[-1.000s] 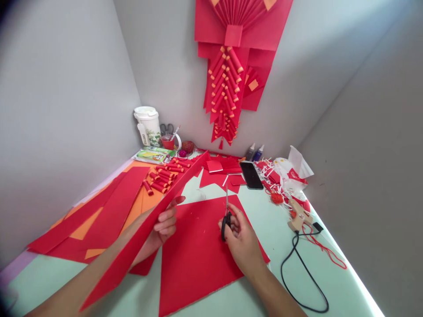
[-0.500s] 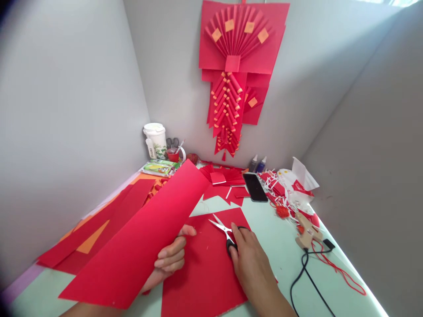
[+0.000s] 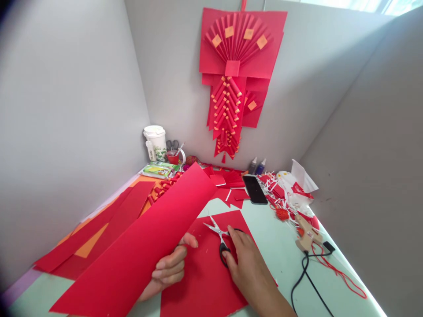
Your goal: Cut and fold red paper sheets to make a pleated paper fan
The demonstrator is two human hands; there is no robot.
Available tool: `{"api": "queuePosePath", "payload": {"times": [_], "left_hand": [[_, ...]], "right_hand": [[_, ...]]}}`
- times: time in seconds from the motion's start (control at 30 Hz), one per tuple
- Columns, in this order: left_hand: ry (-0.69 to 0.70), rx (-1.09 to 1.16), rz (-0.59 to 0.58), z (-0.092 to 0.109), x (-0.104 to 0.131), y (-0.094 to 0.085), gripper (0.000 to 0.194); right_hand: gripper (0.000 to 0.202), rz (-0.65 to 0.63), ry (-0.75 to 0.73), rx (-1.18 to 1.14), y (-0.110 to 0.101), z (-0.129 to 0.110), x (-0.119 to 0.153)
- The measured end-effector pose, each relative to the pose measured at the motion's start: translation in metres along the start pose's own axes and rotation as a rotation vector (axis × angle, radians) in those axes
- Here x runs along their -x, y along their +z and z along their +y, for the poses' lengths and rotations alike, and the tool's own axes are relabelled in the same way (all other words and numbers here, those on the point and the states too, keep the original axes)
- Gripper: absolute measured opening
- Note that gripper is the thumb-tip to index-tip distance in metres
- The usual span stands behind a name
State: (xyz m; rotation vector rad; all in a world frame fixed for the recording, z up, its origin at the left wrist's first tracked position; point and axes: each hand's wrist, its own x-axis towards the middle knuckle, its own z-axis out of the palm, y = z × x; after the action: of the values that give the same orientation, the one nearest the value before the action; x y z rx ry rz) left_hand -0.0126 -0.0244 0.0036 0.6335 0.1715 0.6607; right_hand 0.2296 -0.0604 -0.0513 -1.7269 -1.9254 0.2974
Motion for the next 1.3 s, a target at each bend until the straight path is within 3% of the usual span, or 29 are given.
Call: {"api": "queuePosePath", "payload": {"times": [0.23, 0.47, 0.73, 0.97, 1.13, 1.3], "left_hand": [[0.015, 0.007, 0.006, -0.004, -0.001, -0.005, 0.029], [-0.007, -0.018, 0.06, 0.002, 0.0, 0.002, 0.028], [0.057, 0.029, 0.122, 0.004, -0.001, -0.002, 0.032], [0.103, 0.047, 0.136, 0.005, 0.003, -0.005, 0.033], [0.084, 0.047, 0.11, 0.004, 0.003, -0.005, 0.032], [0.046, 0.031, 0.08, 0.0, 0.003, -0.011, 0.033]], "right_hand": [[0.045, 0.017, 0.001, 0.102, -0.002, -0.001, 0.002], [0.036, 0.071, 0.004, 0.235, -0.007, -0.003, 0.006], [0.041, 0.058, 0.007, 0.159, -0.009, 0.003, 0.007], [0.046, 0.032, 0.163, -0.187, -0.013, -0.008, 0.0], [0.056, -0.001, 0.368, -0.574, -0.012, -0.012, -0.002], [0.059, -0.011, 0.484, -1.048, -0.017, -0.017, -0.002]]}}
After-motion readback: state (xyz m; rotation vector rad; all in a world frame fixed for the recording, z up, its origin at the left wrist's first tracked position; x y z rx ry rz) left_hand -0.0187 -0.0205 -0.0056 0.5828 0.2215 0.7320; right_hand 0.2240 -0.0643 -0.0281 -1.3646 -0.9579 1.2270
